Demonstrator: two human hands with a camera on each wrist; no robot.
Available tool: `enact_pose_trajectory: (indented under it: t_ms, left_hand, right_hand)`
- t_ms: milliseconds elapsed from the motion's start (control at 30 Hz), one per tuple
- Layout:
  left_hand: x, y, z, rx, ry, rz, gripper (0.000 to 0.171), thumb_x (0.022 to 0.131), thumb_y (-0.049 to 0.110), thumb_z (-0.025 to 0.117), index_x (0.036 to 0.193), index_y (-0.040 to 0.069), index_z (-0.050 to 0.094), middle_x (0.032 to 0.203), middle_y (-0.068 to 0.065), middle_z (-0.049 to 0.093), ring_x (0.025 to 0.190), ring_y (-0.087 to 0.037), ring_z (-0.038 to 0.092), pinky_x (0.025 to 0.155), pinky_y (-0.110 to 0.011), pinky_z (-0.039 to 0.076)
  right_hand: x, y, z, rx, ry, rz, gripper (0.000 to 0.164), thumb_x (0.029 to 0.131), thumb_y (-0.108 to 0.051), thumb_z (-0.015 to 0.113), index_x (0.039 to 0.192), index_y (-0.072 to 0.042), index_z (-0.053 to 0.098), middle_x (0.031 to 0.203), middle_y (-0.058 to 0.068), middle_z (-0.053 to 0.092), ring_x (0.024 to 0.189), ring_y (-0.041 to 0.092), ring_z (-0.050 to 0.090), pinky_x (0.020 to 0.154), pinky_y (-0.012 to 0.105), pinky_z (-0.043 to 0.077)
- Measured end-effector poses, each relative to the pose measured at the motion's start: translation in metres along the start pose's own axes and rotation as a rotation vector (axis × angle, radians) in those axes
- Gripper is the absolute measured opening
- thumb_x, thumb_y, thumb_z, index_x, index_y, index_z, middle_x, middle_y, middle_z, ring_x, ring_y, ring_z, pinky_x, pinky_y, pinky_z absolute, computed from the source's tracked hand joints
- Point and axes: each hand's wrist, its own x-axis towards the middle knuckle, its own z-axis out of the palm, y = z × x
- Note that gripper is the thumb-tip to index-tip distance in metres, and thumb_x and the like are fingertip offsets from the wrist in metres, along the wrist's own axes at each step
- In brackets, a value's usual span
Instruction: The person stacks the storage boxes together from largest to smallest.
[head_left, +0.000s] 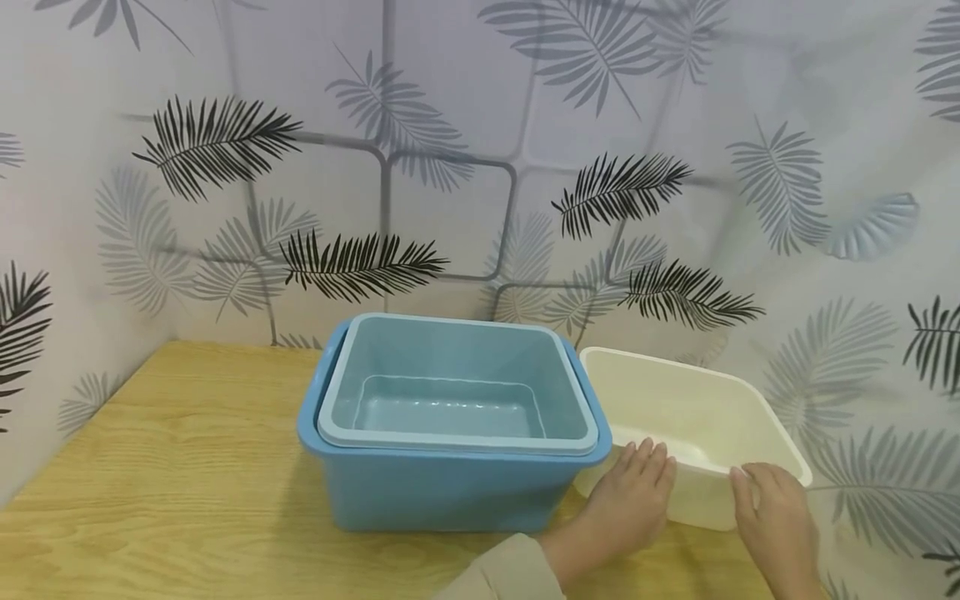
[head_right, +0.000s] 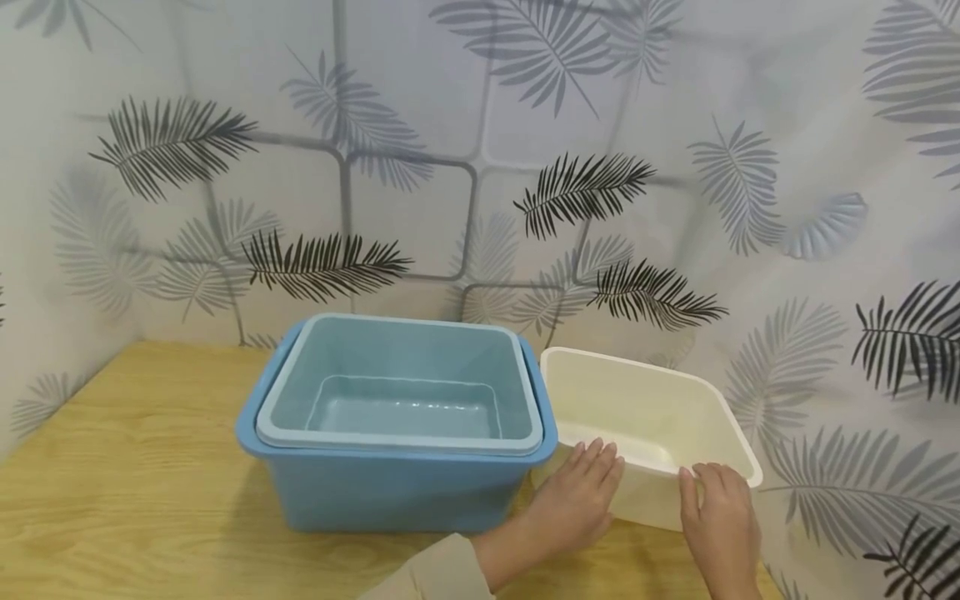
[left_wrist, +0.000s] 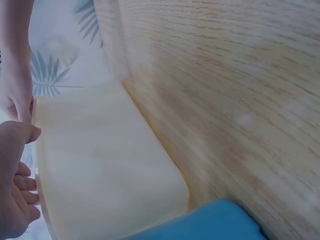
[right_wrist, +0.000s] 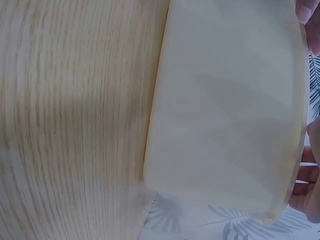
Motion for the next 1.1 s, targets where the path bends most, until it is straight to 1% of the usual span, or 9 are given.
enact_pose_trajectory:
  t_ms: [133, 300, 433, 600, 733, 867, 1000, 1067, 1100]
  left_hand:
    - [0.002, -0.004, -0.001, -0.007, -0.01, -0.011, 0.049, 0.097, 0.036, 0.036, 0.14, 0.014, 0.038, 0.144, -0.001, 0.039, 0.135, -0.017, 0.036, 0.112, -0.028, 0.03]
    - [0.003, -0.009, 0.001, -0.025, 0.001, -0.05, 0.051, 0.094, 0.041, 0.043, 0.137, 0.013, 0.042, 0.14, -0.002, 0.045, 0.13, -0.017, 0.042, 0.11, -0.031, 0.033]
    - [0.002, -0.009, 0.003, -0.006, 0.048, -0.042, 0.052, 0.091, 0.044, 0.048, 0.133, 0.014, 0.047, 0.129, 0.001, 0.052, 0.121, -0.015, 0.048, 0.105, -0.034, 0.038]
    - [0.001, -0.008, 0.003, 0.018, 0.142, -0.02, 0.047, 0.089, 0.046, 0.052, 0.124, 0.015, 0.055, 0.106, 0.006, 0.059, 0.099, -0.01, 0.056, 0.097, -0.033, 0.044]
    - [0.002, -0.01, -0.001, 0.036, 0.195, -0.004, 0.036, 0.088, 0.043, 0.053, 0.113, 0.017, 0.059, 0.091, 0.01, 0.059, 0.083, -0.006, 0.057, 0.087, -0.027, 0.048]
    - [0.005, -0.015, -0.004, 0.02, 0.171, -0.016, 0.03, 0.09, 0.038, 0.054, 0.113, 0.019, 0.057, 0.091, 0.011, 0.06, 0.08, -0.004, 0.057, 0.08, -0.023, 0.048]
    - [0.007, -0.016, -0.003, 0.033, 0.142, -0.03, 0.021, 0.089, 0.03, 0.058, 0.108, 0.022, 0.057, 0.09, 0.012, 0.059, 0.079, -0.004, 0.055, 0.076, -0.021, 0.044]
    - [0.008, -0.015, -0.001, 0.055, 0.15, -0.032, 0.014, 0.086, 0.027, 0.061, 0.099, 0.023, 0.057, 0.084, 0.013, 0.058, 0.074, -0.003, 0.053, 0.069, -0.019, 0.04]
    - [0.008, -0.014, 0.001, 0.061, 0.158, -0.032, 0.011, 0.085, 0.026, 0.063, 0.094, 0.024, 0.056, 0.081, 0.014, 0.057, 0.071, -0.003, 0.052, 0.066, -0.018, 0.039]
  right_hand:
    - [-0.001, 0.001, -0.002, -0.012, -0.025, 0.018, 0.02, 0.091, -0.013, 0.053, 0.094, 0.006, 0.06, 0.102, 0.026, 0.059, 0.1, 0.041, 0.05, 0.082, 0.057, 0.04]
    - [-0.003, -0.002, -0.005, -0.028, -0.054, 0.016, 0.022, 0.092, -0.014, 0.052, 0.095, 0.006, 0.061, 0.103, 0.027, 0.059, 0.098, 0.042, 0.051, 0.081, 0.058, 0.041]
    - [-0.006, -0.002, -0.009, -0.045, -0.073, 0.021, 0.021, 0.092, -0.015, 0.052, 0.095, 0.004, 0.061, 0.101, 0.026, 0.06, 0.096, 0.041, 0.051, 0.079, 0.058, 0.041]
    - [-0.006, 0.0, -0.013, -0.065, -0.074, 0.014, 0.02, 0.092, -0.016, 0.052, 0.093, 0.001, 0.063, 0.099, 0.024, 0.062, 0.094, 0.04, 0.053, 0.079, 0.056, 0.042]
    - [-0.002, 0.005, -0.016, -0.057, -0.064, -0.047, 0.019, 0.09, -0.014, 0.054, 0.09, 0.002, 0.064, 0.096, 0.025, 0.064, 0.092, 0.042, 0.055, 0.08, 0.055, 0.041]
    - [0.005, 0.016, -0.019, 0.04, -0.129, -0.133, 0.023, 0.088, -0.014, 0.06, 0.099, 0.006, 0.062, 0.103, 0.031, 0.061, 0.099, 0.046, 0.051, 0.086, 0.059, 0.037]
    - [0.012, 0.032, -0.02, 0.085, -0.239, -0.249, 0.055, 0.072, -0.022, 0.076, 0.112, 0.01, 0.055, 0.112, 0.037, 0.053, 0.106, 0.054, 0.043, 0.092, 0.066, 0.029]
    - [0.013, 0.04, -0.019, 0.055, -0.253, -0.294, 0.065, 0.064, -0.022, 0.08, 0.113, 0.01, 0.054, 0.112, 0.037, 0.053, 0.104, 0.053, 0.044, 0.091, 0.066, 0.031]
    - [0.013, 0.043, -0.018, 0.03, -0.233, -0.32, 0.064, 0.061, -0.021, 0.08, 0.111, 0.011, 0.055, 0.109, 0.036, 0.055, 0.101, 0.052, 0.047, 0.089, 0.062, 0.033]
